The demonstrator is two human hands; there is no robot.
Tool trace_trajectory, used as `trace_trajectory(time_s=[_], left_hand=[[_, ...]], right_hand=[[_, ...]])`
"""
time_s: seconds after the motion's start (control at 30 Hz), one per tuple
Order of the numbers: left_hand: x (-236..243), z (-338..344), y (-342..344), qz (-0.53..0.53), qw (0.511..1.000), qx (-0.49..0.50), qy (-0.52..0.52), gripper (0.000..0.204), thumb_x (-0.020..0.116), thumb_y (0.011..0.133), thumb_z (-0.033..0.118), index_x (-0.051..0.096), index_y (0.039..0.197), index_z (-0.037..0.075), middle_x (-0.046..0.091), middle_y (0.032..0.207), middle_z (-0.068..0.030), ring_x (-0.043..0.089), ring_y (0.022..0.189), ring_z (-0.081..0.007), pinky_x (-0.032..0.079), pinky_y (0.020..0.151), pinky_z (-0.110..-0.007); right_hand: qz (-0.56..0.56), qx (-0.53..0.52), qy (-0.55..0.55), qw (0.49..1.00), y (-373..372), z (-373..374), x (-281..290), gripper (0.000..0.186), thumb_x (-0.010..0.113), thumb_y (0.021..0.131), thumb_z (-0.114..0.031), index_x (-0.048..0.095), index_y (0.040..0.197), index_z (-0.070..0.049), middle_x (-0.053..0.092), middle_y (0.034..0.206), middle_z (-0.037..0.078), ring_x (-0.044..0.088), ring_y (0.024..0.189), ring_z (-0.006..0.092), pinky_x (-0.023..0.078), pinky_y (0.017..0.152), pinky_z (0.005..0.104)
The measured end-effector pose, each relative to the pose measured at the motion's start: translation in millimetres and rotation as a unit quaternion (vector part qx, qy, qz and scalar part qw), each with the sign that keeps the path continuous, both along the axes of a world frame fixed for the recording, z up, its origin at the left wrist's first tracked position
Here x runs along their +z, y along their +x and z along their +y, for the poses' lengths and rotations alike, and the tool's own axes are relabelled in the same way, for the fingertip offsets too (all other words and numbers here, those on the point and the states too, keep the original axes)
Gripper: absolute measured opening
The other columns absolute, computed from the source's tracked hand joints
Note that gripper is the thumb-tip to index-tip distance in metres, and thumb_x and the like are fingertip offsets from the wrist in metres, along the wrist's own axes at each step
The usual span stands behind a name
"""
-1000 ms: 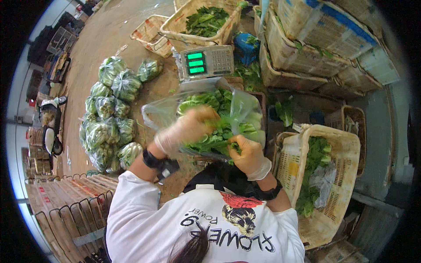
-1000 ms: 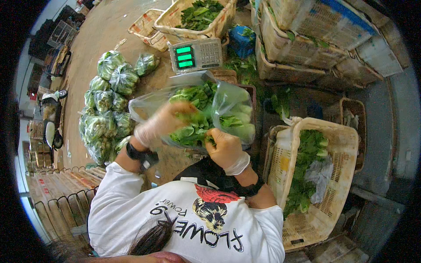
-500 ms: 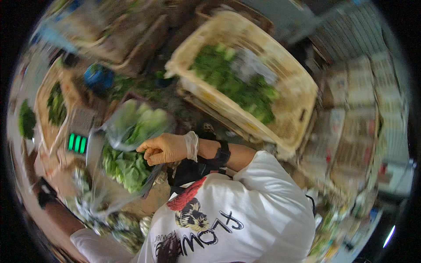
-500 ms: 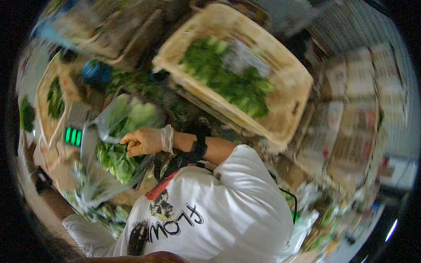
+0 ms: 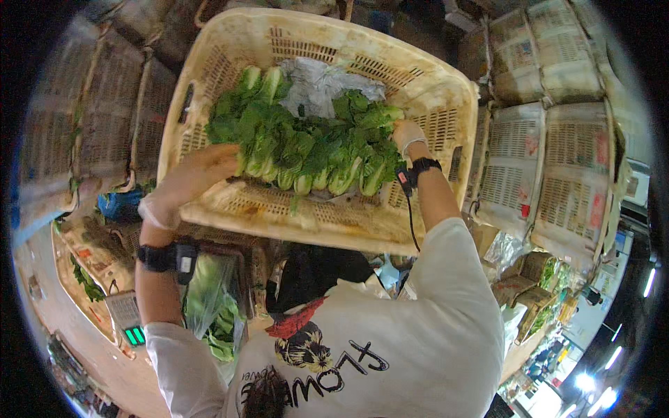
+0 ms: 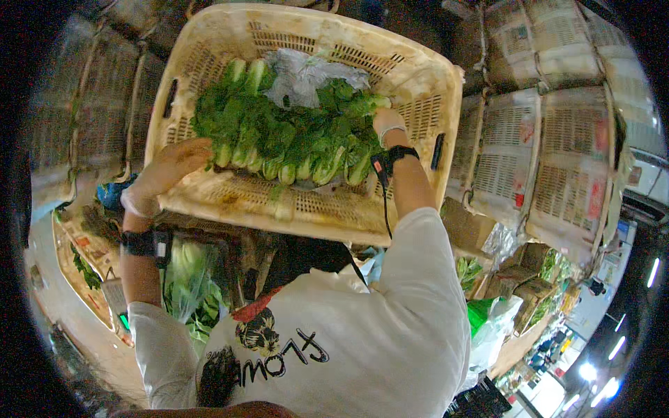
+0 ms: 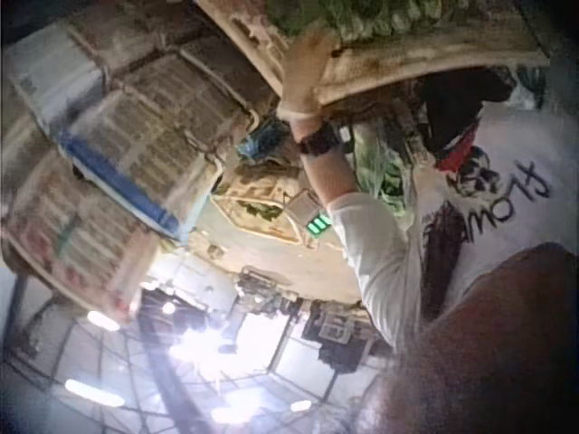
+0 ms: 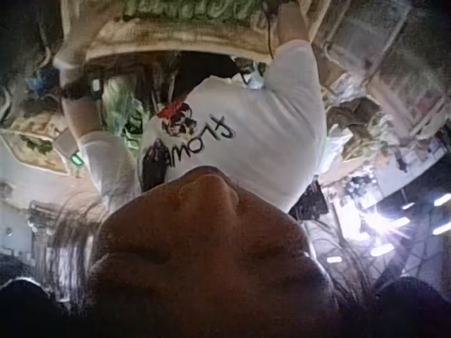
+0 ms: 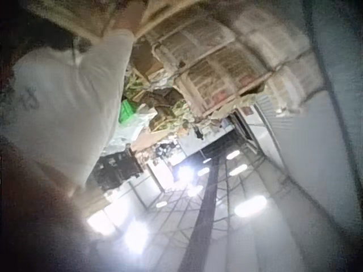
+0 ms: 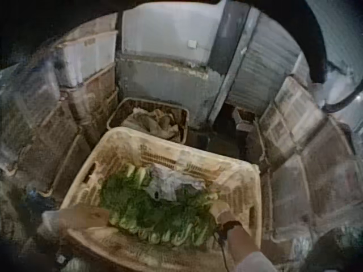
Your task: The person places bunches of leafy green vegetables from a large plastic crate into a clear plastic bag on a digital scale, then ties the bag shut.
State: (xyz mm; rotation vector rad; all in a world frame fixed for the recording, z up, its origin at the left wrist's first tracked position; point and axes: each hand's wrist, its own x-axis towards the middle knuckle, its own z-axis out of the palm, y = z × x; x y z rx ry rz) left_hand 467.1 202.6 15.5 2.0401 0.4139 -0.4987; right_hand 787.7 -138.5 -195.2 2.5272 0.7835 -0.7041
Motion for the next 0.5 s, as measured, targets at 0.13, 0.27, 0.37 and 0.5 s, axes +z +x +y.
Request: trace_trajectory(time_s=[0.13, 0.27, 0.37, 0.5], left_hand=[[-79, -11, 80, 0.062, 0.996, -0.038, -0.043, 0.047, 0.055, 0.084, 0.033, 0.05, 0.118, 0.001, 0.059, 0.109, -0.0132, 0.056, 0.098, -0.0219, 0.042, 0.085, -0.03], [-161, -29, 102, 0.195, 0.966, 0.043, -0.166, 0.045, 0.057, 0.083, 0.028, 0.052, 0.116, 0.0, 0.06, 0.108, -0.012, 0.057, 0.095, -0.0181, 0.044, 0.08, -0.029], [-180, -41, 116, 0.247, 0.94, 0.116, -0.205, 0.041, 0.057, 0.082, 0.024, 0.052, 0.115, -0.001, 0.06, 0.106, -0.0099, 0.058, 0.091, -0.0168, 0.045, 0.077, -0.028], [-269, -35, 81, 0.105, 0.942, 0.117, -0.296, 0.039, 0.055, 0.085, 0.031, 0.054, 0.112, 0.004, 0.062, 0.098, -0.0069, 0.06, 0.08, -0.0144, 0.048, 0.07, -0.029]], right_hand=[[-0.001, -0.02, -0.016, 1.0, 41, 5, -107, 0.037, 0.045, 0.087, -0.008, 0.046, 0.124, -0.005, 0.046, 0.125, 0.014, 0.048, 0.109, 0.0276, 0.045, 0.09, 0.0368], [-0.045, 0.054, 0.008, 0.998, 56, 10, -143, 0.036, 0.045, 0.086, -0.006, 0.045, 0.121, -0.001, 0.047, 0.121, 0.016, 0.045, 0.113, 0.0304, 0.043, 0.091, 0.0411], [-0.028, 0.016, 0.017, 0.999, 63, 16, -112, 0.035, 0.048, 0.085, -0.012, 0.049, 0.117, 0.0, 0.052, 0.113, 0.018, 0.045, 0.112, 0.0303, 0.044, 0.089, 0.0421], [-0.028, 0.061, -0.031, 0.997, 82, 23, -67, 0.043, 0.057, 0.077, -0.033, 0.058, 0.106, -0.001, 0.057, 0.108, 0.018, 0.052, 0.105, 0.03, 0.046, 0.082, 0.0394]])
